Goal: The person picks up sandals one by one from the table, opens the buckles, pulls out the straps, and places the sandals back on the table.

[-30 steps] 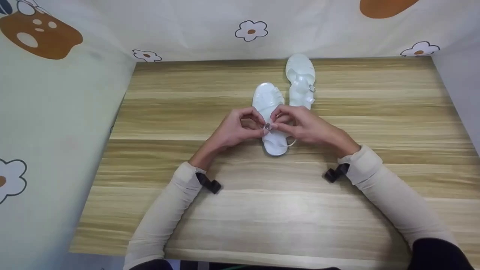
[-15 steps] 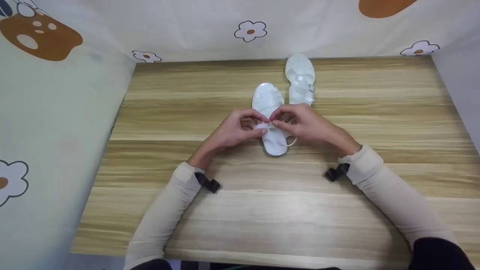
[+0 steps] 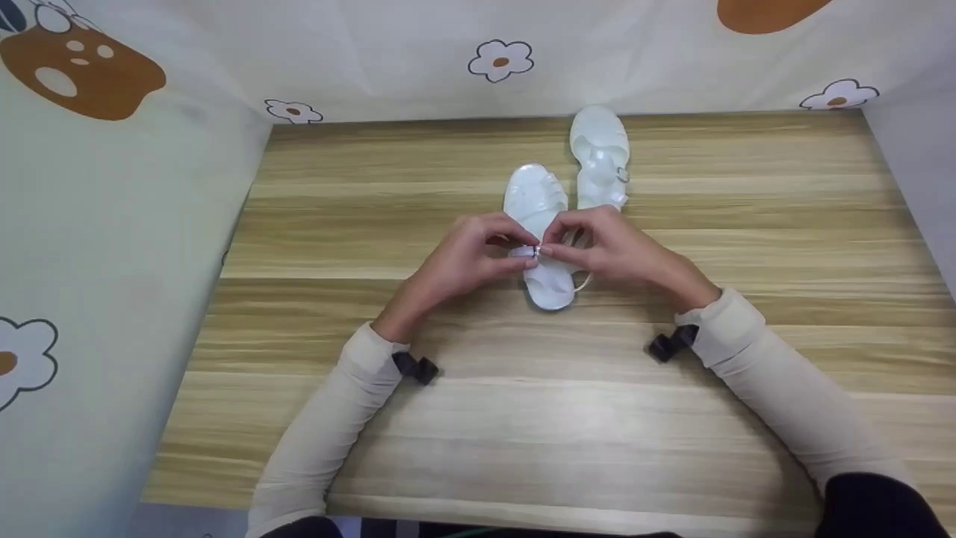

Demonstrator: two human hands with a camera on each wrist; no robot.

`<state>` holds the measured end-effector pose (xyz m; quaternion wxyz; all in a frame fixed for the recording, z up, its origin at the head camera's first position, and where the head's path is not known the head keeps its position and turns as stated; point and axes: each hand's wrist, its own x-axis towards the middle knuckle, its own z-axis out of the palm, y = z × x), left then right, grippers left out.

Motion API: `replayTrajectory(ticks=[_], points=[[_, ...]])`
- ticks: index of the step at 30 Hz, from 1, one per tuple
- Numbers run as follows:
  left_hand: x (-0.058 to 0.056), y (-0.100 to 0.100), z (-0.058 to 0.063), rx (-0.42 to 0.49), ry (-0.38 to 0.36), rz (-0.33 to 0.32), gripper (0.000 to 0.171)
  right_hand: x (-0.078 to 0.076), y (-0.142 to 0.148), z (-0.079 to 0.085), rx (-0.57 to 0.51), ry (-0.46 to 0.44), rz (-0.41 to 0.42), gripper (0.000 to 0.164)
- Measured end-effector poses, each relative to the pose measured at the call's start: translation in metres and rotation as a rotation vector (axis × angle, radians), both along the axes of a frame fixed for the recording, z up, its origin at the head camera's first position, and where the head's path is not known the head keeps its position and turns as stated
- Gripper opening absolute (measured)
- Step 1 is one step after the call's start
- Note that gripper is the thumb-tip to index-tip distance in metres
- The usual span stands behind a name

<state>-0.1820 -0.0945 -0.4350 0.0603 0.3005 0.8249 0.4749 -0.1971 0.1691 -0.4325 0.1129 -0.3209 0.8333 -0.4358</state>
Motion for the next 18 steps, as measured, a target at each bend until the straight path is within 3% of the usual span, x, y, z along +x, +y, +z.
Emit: replayTrajectory(ticks=[6,18], points=[[0.0024,0.0063,-0.0016,-0.017,0.039,0.031,0.016,-0.0013,0.0009,-0.0037,-0.02,-0.032,-0.006,0.015],[0.001,0.0058,-0.0018,0.03,-0.005,0.032,0.012,-0.0053,0.0072,-0.0025,0.008,-0.072,0.042,0.011]])
